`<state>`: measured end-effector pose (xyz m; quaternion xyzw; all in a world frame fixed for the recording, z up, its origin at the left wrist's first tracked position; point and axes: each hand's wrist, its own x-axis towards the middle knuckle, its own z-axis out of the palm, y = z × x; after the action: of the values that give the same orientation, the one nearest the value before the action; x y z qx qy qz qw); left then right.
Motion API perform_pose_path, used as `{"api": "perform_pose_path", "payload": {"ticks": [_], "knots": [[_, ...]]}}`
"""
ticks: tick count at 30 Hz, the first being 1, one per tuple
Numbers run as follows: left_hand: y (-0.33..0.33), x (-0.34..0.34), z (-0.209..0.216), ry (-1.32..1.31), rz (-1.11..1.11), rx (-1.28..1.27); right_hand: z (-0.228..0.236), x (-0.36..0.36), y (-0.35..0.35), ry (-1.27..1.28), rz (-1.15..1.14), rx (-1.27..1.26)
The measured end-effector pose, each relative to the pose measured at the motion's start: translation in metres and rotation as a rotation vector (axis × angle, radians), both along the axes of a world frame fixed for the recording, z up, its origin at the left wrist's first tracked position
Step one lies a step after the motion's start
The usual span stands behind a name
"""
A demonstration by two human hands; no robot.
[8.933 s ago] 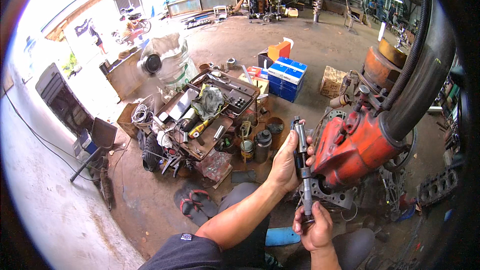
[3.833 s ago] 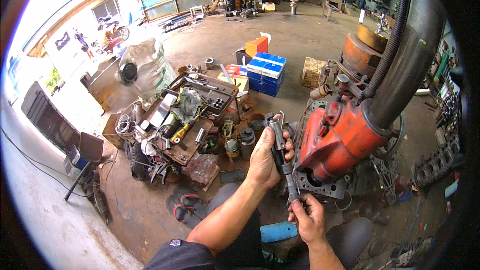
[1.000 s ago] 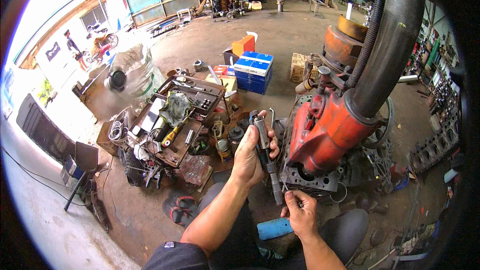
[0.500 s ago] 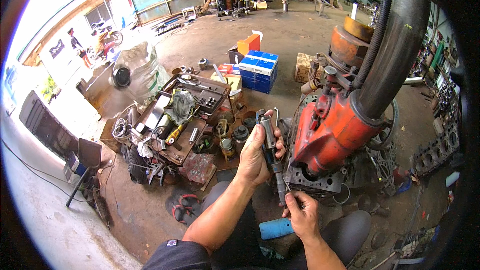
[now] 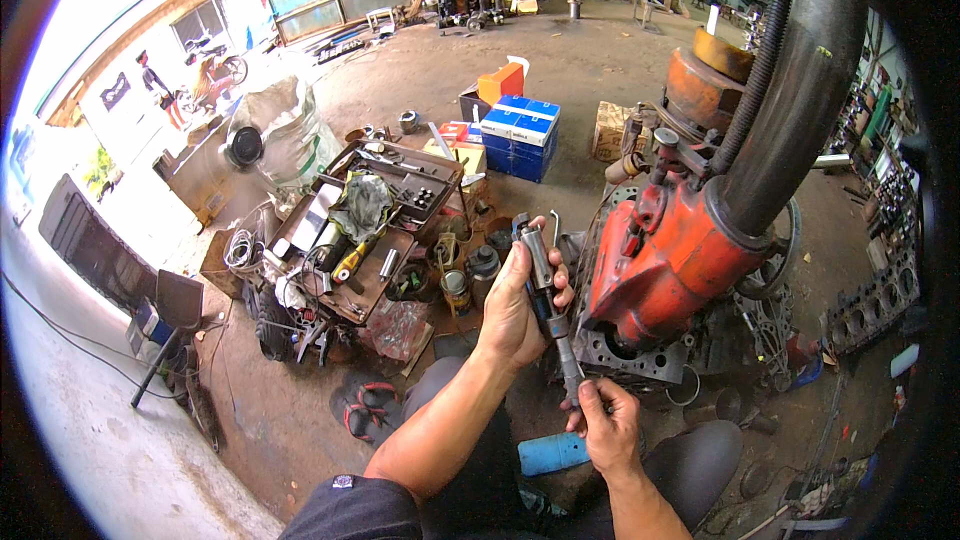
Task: The person sits on the floor and works on a red engine block. They use a screwdriver to remove a bolt, then use a socket wrench to tighten a bolt on the engine. They also rotate the engine's flywheel by hand.
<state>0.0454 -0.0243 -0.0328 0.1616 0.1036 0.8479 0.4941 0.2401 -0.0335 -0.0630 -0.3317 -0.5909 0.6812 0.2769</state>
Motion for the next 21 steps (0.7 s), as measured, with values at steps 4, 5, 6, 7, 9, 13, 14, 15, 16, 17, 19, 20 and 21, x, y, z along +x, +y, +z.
{"api": "perform_pose_path", "payload": {"ticks": [4,5,6,7,9,13,14,15,16,17,19,20,21], "knots": [[0.0006,0.0006,-0.0001,-0.013,0.004,-0.008,-0.0005,-0.0001,0.0005,0.017,-0.006,0.000],[0.0010,0.0006,-0.0001,-0.022,0.003,-0.004,-0.0004,0.0001,0.0006,0.012,-0.003,0.001],[0.0012,0.0007,-0.0001,-0.035,0.011,-0.009,-0.0003,0.0002,0.0005,0.013,-0.003,-0.002],[0.0014,0.0008,-0.0001,-0.030,0.013,-0.005,-0.0002,0.0003,0.0005,0.021,-0.007,-0.008],[0.0017,0.0010,-0.0001,-0.031,0.039,-0.021,0.0002,0.0007,0.0002,0.016,-0.001,-0.012],[0.0022,0.0012,-0.0005,-0.037,0.044,-0.021,0.0006,0.0002,-0.0001,0.057,0.010,0.007],[0.0025,0.0011,-0.0008,-0.037,0.044,-0.020,0.0007,0.0002,-0.0003,0.052,0.011,0.004],[0.0028,0.0009,-0.0011,-0.035,0.052,-0.019,0.0008,0.0001,-0.0005,0.056,0.008,-0.001],[0.0030,0.0009,-0.0014,-0.038,0.043,-0.021,0.0010,0.0001,-0.0008,0.064,0.006,-0.008],[0.0032,0.0008,-0.0016,-0.039,0.041,-0.022,0.0013,0.0001,-0.0010,0.059,0.005,-0.005],[0.0033,0.0009,-0.0019,-0.037,0.037,-0.016,0.0023,0.0003,-0.0014,0.062,0.003,-0.003],[0.0035,0.0008,-0.0017,-0.031,0.034,-0.008,0.0030,0.0003,-0.0015,0.059,0.001,-0.009],[0.0036,0.0008,-0.0014,-0.031,0.040,-0.013,0.0036,0.0002,-0.0016,0.062,-0.001,-0.015]]}}
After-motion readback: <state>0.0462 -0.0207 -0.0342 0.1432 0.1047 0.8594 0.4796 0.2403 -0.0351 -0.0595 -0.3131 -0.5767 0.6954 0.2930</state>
